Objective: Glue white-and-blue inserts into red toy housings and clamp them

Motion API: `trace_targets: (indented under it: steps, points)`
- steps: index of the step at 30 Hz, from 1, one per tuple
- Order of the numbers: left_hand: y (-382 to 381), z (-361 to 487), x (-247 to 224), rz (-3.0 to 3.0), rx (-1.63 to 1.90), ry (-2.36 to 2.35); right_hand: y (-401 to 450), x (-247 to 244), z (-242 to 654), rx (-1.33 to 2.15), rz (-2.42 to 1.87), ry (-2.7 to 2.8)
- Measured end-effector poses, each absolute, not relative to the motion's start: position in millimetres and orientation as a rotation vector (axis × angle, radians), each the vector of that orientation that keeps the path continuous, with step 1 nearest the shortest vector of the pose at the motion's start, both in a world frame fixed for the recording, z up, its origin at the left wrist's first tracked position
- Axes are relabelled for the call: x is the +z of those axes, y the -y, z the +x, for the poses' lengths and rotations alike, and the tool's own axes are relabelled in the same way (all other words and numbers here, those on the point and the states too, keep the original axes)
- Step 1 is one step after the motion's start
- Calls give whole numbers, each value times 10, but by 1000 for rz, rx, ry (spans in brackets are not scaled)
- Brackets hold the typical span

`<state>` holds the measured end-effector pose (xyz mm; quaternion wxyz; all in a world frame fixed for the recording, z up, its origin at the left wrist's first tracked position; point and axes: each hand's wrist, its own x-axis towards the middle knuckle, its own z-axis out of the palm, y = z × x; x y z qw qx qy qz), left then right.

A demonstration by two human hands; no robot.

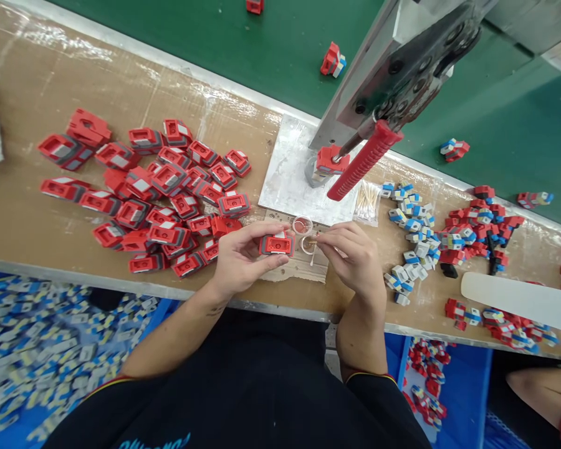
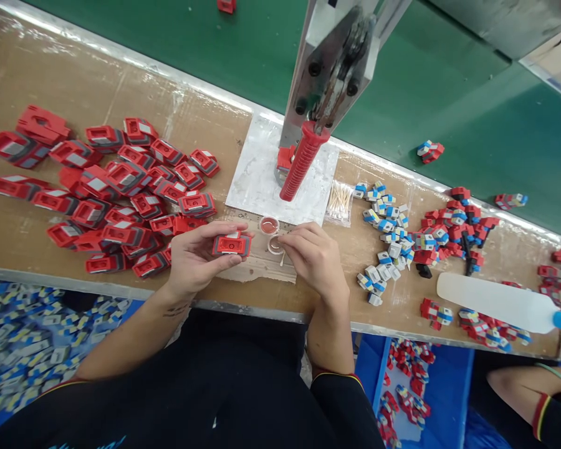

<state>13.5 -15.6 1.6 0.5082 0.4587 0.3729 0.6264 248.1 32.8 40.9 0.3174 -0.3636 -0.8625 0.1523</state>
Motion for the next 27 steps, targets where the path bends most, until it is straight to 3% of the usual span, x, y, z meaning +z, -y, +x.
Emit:
trace_targets:
  steps: [8,27]
  points:
    - [176,164,30,1243,1445,-906,-212,595,2337,446,-786,1757]
    - [155,160,66,1475,1478,-924,-149,658,2131,405,-696,1930]
